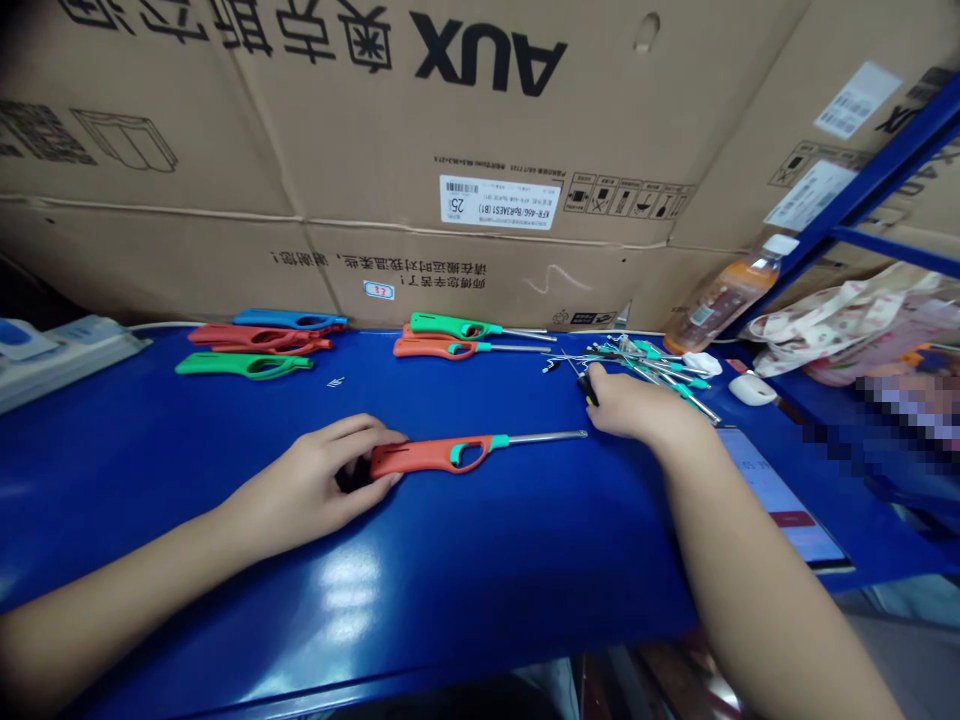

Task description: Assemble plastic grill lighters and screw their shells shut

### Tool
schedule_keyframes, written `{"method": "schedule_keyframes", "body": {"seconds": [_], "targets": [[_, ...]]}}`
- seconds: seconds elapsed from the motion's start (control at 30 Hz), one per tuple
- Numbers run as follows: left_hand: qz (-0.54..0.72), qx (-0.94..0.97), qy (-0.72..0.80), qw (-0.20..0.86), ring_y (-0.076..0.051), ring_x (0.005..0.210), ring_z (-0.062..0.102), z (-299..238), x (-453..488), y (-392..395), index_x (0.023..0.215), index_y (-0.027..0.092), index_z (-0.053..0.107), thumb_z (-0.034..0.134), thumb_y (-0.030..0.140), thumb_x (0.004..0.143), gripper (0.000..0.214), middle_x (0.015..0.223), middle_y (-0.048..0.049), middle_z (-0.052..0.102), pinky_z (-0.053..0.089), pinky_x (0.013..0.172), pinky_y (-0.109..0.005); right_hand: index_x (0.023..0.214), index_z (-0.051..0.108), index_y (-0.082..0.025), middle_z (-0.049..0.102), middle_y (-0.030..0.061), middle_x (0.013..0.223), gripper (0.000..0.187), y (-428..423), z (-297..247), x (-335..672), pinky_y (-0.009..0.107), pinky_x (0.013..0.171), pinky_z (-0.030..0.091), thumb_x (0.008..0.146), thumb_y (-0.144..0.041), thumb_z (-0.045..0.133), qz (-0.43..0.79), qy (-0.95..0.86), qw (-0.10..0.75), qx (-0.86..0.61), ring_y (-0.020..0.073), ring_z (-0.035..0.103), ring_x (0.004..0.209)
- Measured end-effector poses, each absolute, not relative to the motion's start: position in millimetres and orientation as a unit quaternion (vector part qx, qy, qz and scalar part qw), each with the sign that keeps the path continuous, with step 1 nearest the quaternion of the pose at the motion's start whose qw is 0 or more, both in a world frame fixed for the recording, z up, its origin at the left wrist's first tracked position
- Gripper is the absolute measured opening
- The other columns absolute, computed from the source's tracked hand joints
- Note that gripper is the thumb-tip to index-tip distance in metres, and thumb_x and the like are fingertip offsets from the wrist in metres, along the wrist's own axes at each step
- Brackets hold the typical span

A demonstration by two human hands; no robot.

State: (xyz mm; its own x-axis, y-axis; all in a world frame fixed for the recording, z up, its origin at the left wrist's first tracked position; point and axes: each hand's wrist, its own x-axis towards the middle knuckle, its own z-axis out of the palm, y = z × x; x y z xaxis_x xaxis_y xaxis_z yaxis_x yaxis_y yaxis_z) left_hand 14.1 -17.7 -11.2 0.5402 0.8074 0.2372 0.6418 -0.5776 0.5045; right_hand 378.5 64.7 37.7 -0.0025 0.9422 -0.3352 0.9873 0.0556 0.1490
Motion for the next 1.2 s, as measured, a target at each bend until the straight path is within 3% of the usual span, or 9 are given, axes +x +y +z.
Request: {"method": "schedule_keyframes", "body": {"seconds": [0.13,0.2,0.33,0.47,0.57,0.7,0.83,1.0,1.2], "targets": [[0.236,0.855,0.423,0.185,-0.019,0.093,0.064,-11.5,14.9,-17.8,0.121,0.016,0.064,0.058,0.026,0.093,0.030,0.108,-0.0070,0.064,0.054,0.087,-0.034,0.123,0.054,-0.016,0.071,0.0179,0.110,0.042,61.2,48.7,375.0,0.034,0.066,0.045,0.087,-0.037,0.054,-0.008,0.715,0.117,0.689,0.0316,0.069,0.091],[0.236,0.855,0.422,0.188,-0.020,0.097,0.064,-11.7,15.2,-17.8,0.121,0.016,0.064,0.058,0.025,0.093,0.030,0.110,-0.0074,0.064,0.054,0.090,-0.035,0.116,0.060,-0.018,0.073,0.0135,0.096,0.039,58.8,55.7,373.3,0.033,0.061,0.042,0.086,-0.041,0.054,0.051,0.707,-0.002,0.706,0.0299,0.068,0.082],[0.236,0.858,0.417,0.187,-0.022,0.103,0.063,-12.1,15.4,-17.8,0.120,0.017,0.064,0.058,0.023,0.092,0.029,0.113,-0.0082,0.065,0.053,0.092,-0.036,0.074,0.060,-0.021,0.057,0.0010,0.060,0.019,60.3,57.7,370.3,0.028,0.056,0.039,0.081,-0.038,0.062,0.100,0.662,-0.308,0.676,0.0175,0.056,0.058],[0.236,0.859,0.414,0.185,-0.022,0.102,0.062,-12.2,16.7,-19.5,0.119,0.018,0.065,0.060,0.023,0.092,0.028,0.110,-0.0077,0.065,0.052,0.092,-0.038,0.078,0.059,-0.021,0.053,-0.0030,0.058,0.027,63.6,44.0,353.9,0.026,0.050,0.041,0.088,-0.047,0.063,-0.007,0.665,-0.461,0.588,0.0126,0.050,0.050],[0.228,0.858,0.414,0.201,-0.022,0.099,0.061,-12.1,18.6,-22.2,0.118,0.019,0.066,0.064,0.025,0.091,0.027,0.107,-0.0067,0.064,0.053,0.089,-0.037,0.088,0.059,-0.021,0.060,-0.0019,0.068,0.034,59.0,31.8,327.8,0.025,0.043,0.047,0.092,-0.055,0.058,-0.214,0.671,-0.495,0.508,0.0125,0.057,0.048],[0.218,0.861,0.404,0.220,-0.022,0.100,0.060,-14.0,19.7,-25.0,0.123,0.019,0.064,0.068,0.031,0.091,0.035,0.105,-0.0067,0.063,0.052,0.089,-0.036,0.101,0.058,-0.022,0.070,0.0039,0.097,0.027,47.4,22.7,291.0,0.026,0.051,0.058,0.096,-0.049,0.059,-0.331,0.716,-0.474,0.391,0.0121,0.068,0.060],[0.222,0.864,0.398,0.215,-0.022,0.103,0.060,-15.5,17.2,-23.4,0.124,0.018,0.064,0.068,0.036,0.092,0.037,0.109,-0.0075,0.063,0.051,0.092,-0.035,0.106,0.057,-0.023,0.069,0.0034,0.101,0.021,46.5,20.9,261.9,0.025,0.056,0.061,0.099,-0.043,0.058,-0.372,0.752,-0.434,0.330,0.0122,0.069,0.068],[0.198,0.875,0.428,0.115,-0.029,0.111,0.059,-10.6,12.1,-18.6,0.126,0.020,0.065,0.062,0.065,0.088,0.059,0.117,-0.0097,0.066,0.047,0.099,-0.045,0.110,0.057,-0.024,0.067,0.0041,0.103,0.025,61.6,14.8,222.0,0.026,0.059,0.062,0.097,-0.046,0.059,-0.389,0.758,-0.431,0.298,0.0133,0.069,0.075],[0.163,0.831,0.531,0.016,-0.046,0.145,0.032,-15.5,9.6,-21.7,0.149,0.013,0.047,0.041,0.087,0.082,0.100,0.152,-0.0216,0.045,0.019,0.120,-0.063,0.109,0.055,-0.023,0.066,0.0075,0.116,0.031,72.7,2.1,183.9,0.029,0.067,0.065,0.096,-0.051,0.057,-0.448,0.730,-0.434,0.279,0.0160,0.071,0.088]]}}
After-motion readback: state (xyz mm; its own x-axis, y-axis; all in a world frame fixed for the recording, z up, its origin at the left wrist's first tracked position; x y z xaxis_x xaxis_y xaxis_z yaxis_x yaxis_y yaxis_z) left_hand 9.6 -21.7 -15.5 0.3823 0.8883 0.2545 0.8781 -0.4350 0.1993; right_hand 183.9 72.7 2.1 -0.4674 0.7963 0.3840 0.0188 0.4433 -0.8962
